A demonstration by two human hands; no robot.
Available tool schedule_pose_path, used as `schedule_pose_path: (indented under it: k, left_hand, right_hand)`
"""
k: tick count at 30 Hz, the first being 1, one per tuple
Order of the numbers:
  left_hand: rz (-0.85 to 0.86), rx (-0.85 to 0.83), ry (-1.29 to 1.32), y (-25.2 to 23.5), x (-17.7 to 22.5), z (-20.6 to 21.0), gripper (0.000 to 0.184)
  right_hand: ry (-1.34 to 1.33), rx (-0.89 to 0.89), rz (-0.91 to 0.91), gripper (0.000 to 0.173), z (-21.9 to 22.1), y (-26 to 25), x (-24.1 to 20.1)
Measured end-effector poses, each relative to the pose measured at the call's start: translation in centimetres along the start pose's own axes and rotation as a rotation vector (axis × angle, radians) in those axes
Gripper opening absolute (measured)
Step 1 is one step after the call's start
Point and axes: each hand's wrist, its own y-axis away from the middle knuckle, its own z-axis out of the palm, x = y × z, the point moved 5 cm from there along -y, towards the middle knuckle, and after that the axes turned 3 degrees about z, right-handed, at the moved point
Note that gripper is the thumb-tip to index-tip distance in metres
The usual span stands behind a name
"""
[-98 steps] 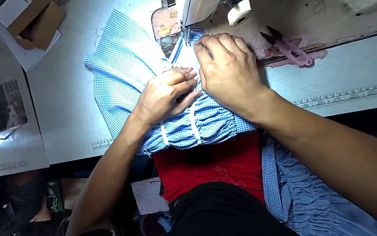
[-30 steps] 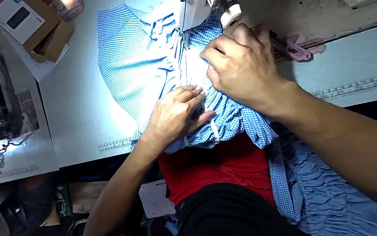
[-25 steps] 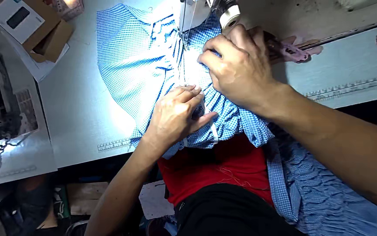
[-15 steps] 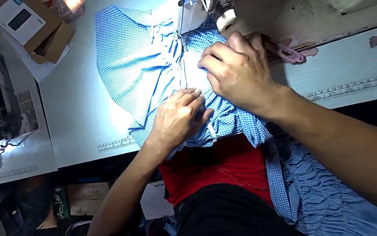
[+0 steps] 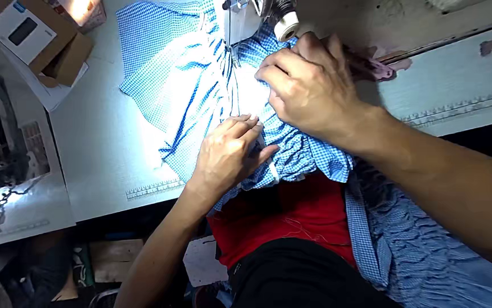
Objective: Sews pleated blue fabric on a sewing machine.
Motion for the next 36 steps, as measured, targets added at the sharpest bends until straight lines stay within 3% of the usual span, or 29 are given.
schedule_pose_path:
  k: [2,5,10,14,19,23,27,31,36]
  left_hand:
    - [0.0,0.006,0.009,-0.05,0.0,0.05,0.04]
    - [-0.002,0.024,0.011,0.02,-0.03,-0.03,0.035]
    - [0.009,0.026,0.005,0.02,0.11,-0.04,0.034]
    - [0.006,0.02,0.013,0.24,0.28,-0.1,0.034]
    - [-0.009,0.012,0.02,0.25,0.54,-0.31,0.032]
    - [-0.011,0.018,0.025,0.27,0.56,-0.32,0.031]
    - [-0.016,0.011,0.026,0.23,0.63,-0.23,0.033]
    - [-0.017,0.006,0.027,0.4,0.69,-0.25,0.033]
    - [-0.035,-0.009,0.029,0.47,0.69,-0.29,0.032]
  right_hand:
    - [0.001,0.002,0.006,0.025,0.09,-0.04,0.02]
    - [0.006,-0.029,0.052,0.044,0.13,-0.01,0.21]
    - [-0.027,-0.003,0.006,0.027,0.1,0.09,-0.07]
    - [-0.021,-0.037,0.045,0.042,0.14,0.07,0.19]
    - [-0.042,0.015,-0.012,0.026,0.05,0.34,-0.09]
    - [-0.018,0.008,0.024,0.037,0.23,0.38,0.23]
    - [-0.041,0.022,-0.035,0.026,0.12,0.31,-0.14]
    - [-0.037,-0.014,0.008,0.037,0.04,0.12,0.12]
    - [-0.016,0.026,-0.035,0.027,0.14,0.38,0.04]
